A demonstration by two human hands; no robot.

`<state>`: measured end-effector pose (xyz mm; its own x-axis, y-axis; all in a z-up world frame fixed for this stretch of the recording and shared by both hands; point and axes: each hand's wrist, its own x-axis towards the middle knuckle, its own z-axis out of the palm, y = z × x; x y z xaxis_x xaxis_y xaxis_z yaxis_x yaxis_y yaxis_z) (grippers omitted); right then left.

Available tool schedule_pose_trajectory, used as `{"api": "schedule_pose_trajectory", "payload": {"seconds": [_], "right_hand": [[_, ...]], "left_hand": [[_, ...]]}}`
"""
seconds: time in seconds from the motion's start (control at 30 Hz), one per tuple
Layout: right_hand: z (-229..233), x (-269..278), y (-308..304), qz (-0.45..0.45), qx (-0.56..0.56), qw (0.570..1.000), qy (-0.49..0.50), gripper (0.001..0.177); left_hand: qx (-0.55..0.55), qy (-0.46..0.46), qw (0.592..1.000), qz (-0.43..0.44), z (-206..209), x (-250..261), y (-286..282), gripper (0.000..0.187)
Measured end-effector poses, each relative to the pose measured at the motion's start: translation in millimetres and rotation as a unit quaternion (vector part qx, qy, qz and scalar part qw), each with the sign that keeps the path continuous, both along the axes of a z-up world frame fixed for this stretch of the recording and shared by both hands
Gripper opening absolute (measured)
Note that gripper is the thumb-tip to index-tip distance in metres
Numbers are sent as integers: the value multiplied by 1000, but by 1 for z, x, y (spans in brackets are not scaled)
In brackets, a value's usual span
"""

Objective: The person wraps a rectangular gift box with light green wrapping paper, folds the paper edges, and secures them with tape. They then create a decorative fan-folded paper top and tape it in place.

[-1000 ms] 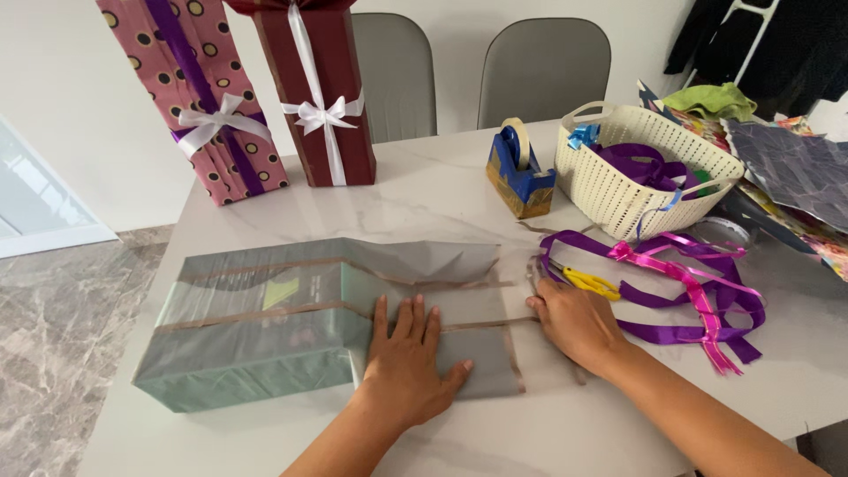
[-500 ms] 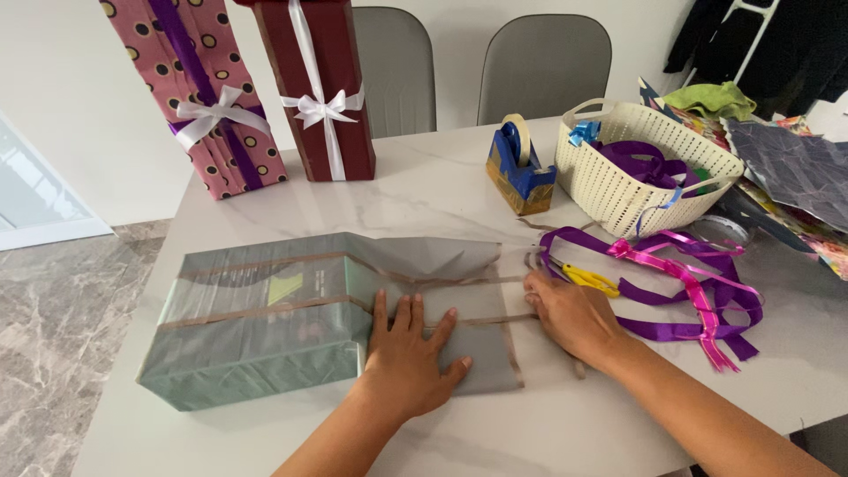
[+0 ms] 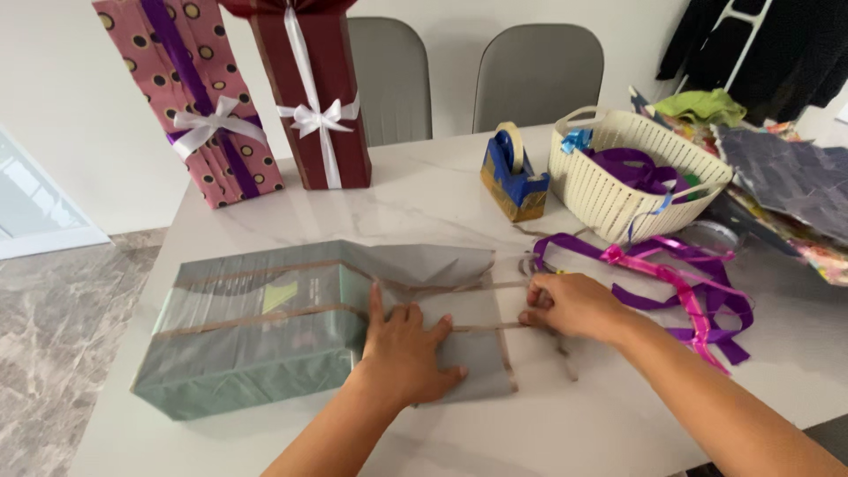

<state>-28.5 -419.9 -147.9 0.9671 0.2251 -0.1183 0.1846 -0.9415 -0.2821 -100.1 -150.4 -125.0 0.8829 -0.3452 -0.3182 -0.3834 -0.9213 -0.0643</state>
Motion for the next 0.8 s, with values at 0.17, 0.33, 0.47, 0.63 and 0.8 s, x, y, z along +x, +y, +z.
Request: {"api": "schedule_pose_trajectory", "payload": {"seconds": [0.17, 0.33, 0.47, 0.63, 0.8], "right_hand": [[23, 83, -29, -20, 107, 985, -135, 10], [44, 155, -29, -213, 353, 908, -76, 14], [40, 191, -27, -241, 324, 915, -18, 25], [27, 218, -26, -265, 358, 893, 59, 28], [19, 237, -25, -293, 403, 865, 60, 25]], "left_hand": [[1, 9, 1000, -4, 11, 10, -3, 84], [5, 30, 1000, -4, 17, 20, -6, 87], [-25, 23, 999, -9, 15, 19, -2, 85], [-32, 25, 999, -9, 11, 21, -2, 85], [-29, 19, 999, -11, 7, 22, -2, 83]]}}
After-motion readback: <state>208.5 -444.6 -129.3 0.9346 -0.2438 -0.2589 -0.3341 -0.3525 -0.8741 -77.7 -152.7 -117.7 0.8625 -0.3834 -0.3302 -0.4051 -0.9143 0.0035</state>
